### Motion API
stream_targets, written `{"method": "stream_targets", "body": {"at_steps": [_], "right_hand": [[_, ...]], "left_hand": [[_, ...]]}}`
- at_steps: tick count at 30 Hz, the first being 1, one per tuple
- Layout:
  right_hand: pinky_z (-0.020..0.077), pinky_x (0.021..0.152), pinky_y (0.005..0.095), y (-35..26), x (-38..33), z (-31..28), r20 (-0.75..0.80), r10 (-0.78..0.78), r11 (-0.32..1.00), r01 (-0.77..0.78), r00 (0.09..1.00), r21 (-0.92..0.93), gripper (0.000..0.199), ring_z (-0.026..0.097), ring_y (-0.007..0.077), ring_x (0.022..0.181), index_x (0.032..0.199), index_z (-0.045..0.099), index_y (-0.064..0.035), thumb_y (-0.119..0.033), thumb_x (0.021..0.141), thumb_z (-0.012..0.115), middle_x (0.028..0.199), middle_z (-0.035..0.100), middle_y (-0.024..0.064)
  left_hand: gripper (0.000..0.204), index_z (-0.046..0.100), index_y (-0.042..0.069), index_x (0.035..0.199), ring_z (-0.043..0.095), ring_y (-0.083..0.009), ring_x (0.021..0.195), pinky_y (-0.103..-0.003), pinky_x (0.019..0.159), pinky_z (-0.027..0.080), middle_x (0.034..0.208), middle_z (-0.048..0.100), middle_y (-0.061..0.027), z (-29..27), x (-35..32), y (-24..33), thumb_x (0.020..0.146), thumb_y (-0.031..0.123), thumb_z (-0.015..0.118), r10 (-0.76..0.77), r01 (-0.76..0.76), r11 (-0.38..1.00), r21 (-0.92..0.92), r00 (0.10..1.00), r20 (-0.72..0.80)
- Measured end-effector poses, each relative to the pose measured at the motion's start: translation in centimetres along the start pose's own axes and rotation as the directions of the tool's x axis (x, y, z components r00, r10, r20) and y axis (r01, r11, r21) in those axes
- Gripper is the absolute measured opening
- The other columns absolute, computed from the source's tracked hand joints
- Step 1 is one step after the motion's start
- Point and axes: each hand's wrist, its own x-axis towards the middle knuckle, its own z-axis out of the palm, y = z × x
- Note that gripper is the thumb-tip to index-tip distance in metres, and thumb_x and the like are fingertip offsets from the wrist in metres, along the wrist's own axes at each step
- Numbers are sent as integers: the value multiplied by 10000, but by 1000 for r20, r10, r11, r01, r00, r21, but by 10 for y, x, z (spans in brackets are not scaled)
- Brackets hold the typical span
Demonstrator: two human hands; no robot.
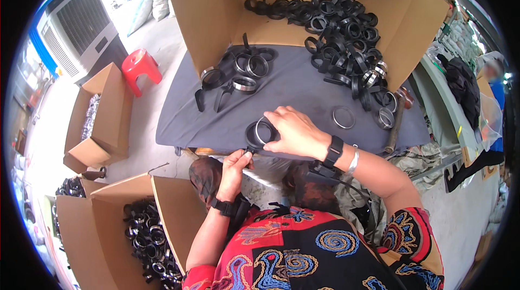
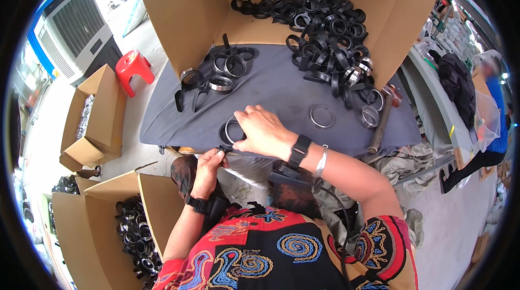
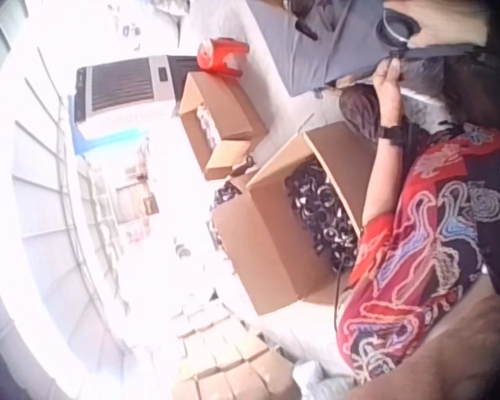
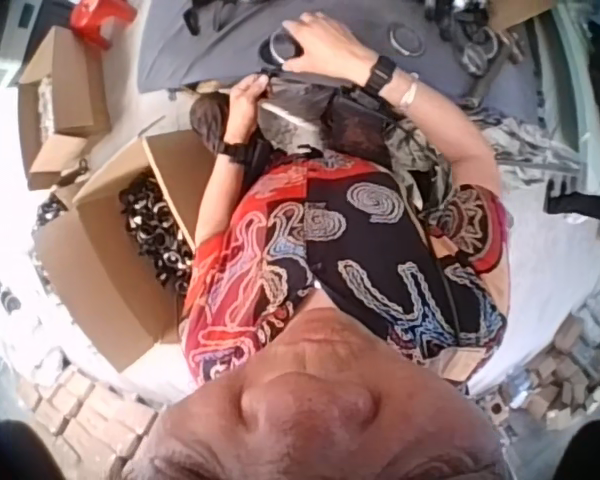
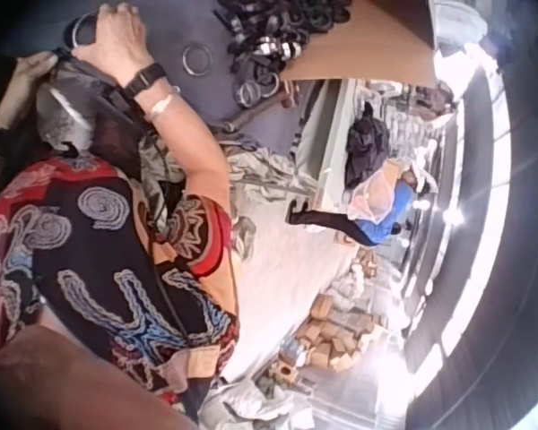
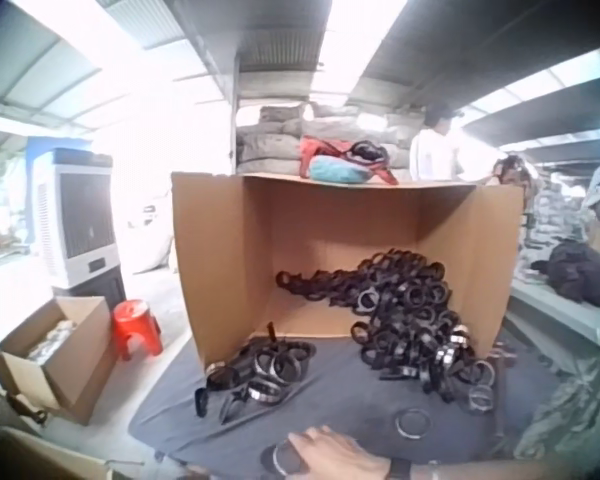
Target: Using a mallet to assemble circular metal and rubber components on a workbench.
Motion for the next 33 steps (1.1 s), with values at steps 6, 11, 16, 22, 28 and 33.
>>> {"method": "stream_targets", "body": {"at_steps": [6,11,16,22,28,33], "right_hand": [[491,780,450,-9,18,17,54,29,1000,-29,998,-8,618,599,386,897,1137,590,12,-354,671,768,944,594,238],[492,741,456,-12,24,21,65,6,1000,-4,998,-24,592,605,395,843,1105,603,-7,-383,679,769,898,588,243],[492,717,458,-9,33,24,105,5,998,2,994,-65,571,607,393,813,1056,604,-6,-401,679,771,865,585,238],[461,832,460,-13,40,21,116,50,988,-32,992,-154,580,579,367,949,1075,590,-14,-437,707,738,982,581,212],[319,1039,515,-12,52,70,-22,-281,956,278,959,-95,579,452,334,1227,1221,543,-8,-431,831,607,1283,518,198],[270,1059,564,-7,42,71,86,-194,973,203,977,-113,555,373,305,1321,1292,492,-5,-416,920,483,1388,450,169]], "left_hand": [[240,595,38,742,527,-113,658,-259,687,410,681,590,-23,-2,0,-4,929,184,551,15,-15,1000,13,1000,7],[241,601,41,747,531,-109,667,-263,699,417,685,595,-19,-2,-1,-6,937,180,553,33,-33,999,11,999,29],[247,605,47,745,531,-105,672,-259,710,411,676,598,-16,-3,0,-5,936,198,562,22,-23,999,24,1000,20],[253,611,48,746,532,-105,675,-262,713,411,677,599,-13,-6,8,-4,929,218,574,25,-26,999,37,1000,17],[202,635,34,779,532,-107,726,-281,728,431,729,600,2,-4,-5,-3,912,175,576,-3,6,999,36,998,-58],[239,598,37,773,516,-93,711,-256,702,424,721,581,5,3,-6,-14,943,200,555,28,-28,999,31,999,19]]}}
